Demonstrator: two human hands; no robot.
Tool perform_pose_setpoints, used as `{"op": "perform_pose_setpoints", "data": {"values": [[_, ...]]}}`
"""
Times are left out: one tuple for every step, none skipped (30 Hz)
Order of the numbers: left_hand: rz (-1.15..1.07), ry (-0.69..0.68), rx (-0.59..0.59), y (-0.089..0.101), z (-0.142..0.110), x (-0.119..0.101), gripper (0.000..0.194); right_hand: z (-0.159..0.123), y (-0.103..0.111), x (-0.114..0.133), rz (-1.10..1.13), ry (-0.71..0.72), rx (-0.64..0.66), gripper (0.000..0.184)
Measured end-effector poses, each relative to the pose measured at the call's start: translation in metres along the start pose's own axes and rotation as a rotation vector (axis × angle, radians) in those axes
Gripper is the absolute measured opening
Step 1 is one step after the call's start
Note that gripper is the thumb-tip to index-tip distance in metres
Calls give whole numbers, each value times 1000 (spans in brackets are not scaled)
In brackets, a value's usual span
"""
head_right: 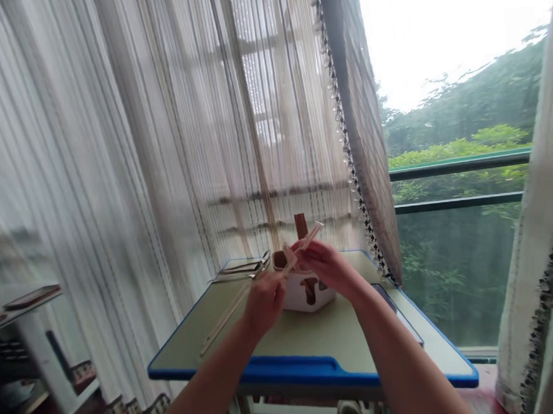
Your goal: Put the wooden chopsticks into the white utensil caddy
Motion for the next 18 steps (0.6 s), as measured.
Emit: {"op": "perform_pose_setpoints", "data": {"values": [[22,-50,-60,2,8,-5,28,3,13,2,9,7,-46,27],[35,-89,-135,4,15,-8,30,5,28,4,12,20,-116,25],[24,-113,-221,8,22,-9,33,6,42,5,9,37,-194,23],[2,-110,-319,11,27,-6,35,6,55,7,-7,54,-268,22],[-25,-93,-411,14,30,-1,34,5,66,8,-37,74,-334,21],[-48,-76,-483,15,34,5,32,3,73,10,-82,91,-384,20],[-57,-70,-529,15,36,11,31,2,77,11,-141,102,-414,20],[-48,-77,-546,12,39,16,30,1,76,10,-214,102,-427,20],[-20,-118,-527,7,41,20,31,2,72,8,-294,91,-419,20],[19,-171,-500,2,42,22,35,3,65,4,-375,69,-393,20],[54,-211,-469,-4,41,26,39,5,55,-2,-456,40,-357,21],[78,-244,-445,-9,40,29,43,7,45,-10,-536,11,-316,21],[91,-269,-423,-14,39,31,47,9,33,-17,-619,-10,-275,21],[96,-288,-397,-19,37,33,49,11,22,-24,-699,-22,-235,20],[94,-303,-376,-23,35,33,50,13,12,-31,-775,-24,-196,19],[91,-313,-357,-26,33,33,50,13,3,-37,-842,-19,-162,18],[87,-320,-341,-29,31,32,50,13,-4,-42,-891,-10,-136,18],[82,-321,-334,-31,30,31,50,12,-10,-46,-917,3,-115,19]]}}
Point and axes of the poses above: each hand's wrist, its own z-axis towards the middle knuckle, its own y-axis out of the back of the hand, x = y × z, the point moved 7 cm from there along z, towards the middle knuckle, and after that the axes turned 6 degrees about -z, right-handed, at the moved point
